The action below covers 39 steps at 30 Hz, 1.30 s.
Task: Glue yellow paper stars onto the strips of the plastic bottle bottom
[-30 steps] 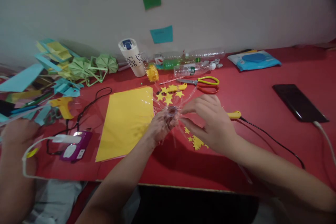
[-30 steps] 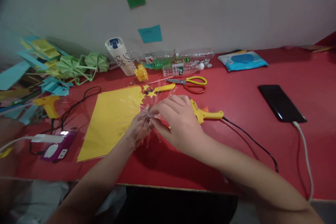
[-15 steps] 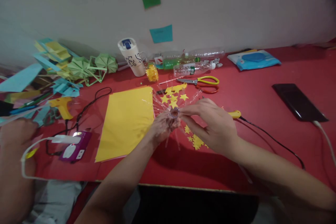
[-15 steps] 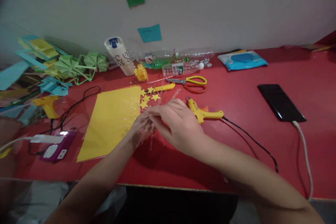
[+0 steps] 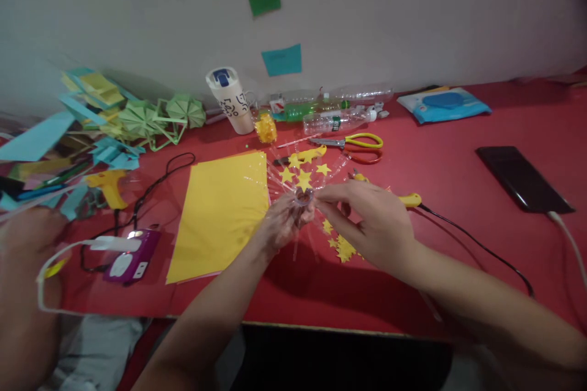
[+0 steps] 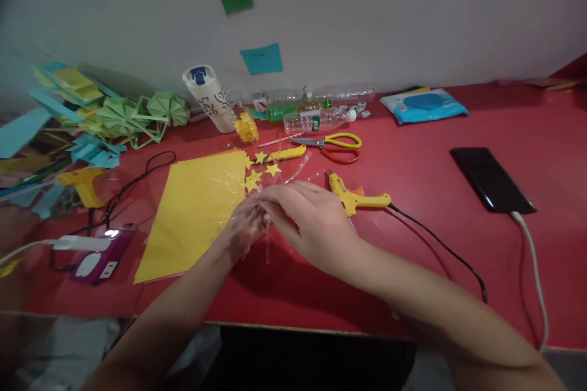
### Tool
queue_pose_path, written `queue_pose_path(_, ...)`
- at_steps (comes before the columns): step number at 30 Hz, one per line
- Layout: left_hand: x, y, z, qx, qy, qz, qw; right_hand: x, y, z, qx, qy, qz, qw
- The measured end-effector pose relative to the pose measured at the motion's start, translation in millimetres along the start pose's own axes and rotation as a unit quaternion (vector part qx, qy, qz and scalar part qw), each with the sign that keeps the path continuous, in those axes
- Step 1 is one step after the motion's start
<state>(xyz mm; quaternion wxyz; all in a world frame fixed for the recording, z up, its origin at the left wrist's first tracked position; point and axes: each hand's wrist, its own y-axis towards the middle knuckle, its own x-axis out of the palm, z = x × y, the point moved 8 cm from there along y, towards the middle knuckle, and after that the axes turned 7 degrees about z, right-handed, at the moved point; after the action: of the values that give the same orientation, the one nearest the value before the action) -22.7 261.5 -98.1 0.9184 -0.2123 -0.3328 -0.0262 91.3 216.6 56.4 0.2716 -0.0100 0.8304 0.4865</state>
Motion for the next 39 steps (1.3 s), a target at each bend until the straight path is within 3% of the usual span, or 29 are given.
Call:
queue_pose_path(6,0.1,0,4,0.015,-0.011,0.012,1.0,-2,2,0,-0.017,-0.009,0.008,1.0)
queue_pose_path(20,-8.8,2,3,0.007,-0.021,0.034,0.999,1,5,2,0.019,0.039,-0.019,0.999)
queue_pose_path(32,-6.3,3,2,-0.024,-0.042,0.06,0.997,1,3,-4,-0.024,0.043,-0.024,0.998)
queue_pose_path(39,-10.7,4,-2,-0.028,-0.014,0.045,0.998,1,2,-5,-0.03,0.027,-0.028,0.999)
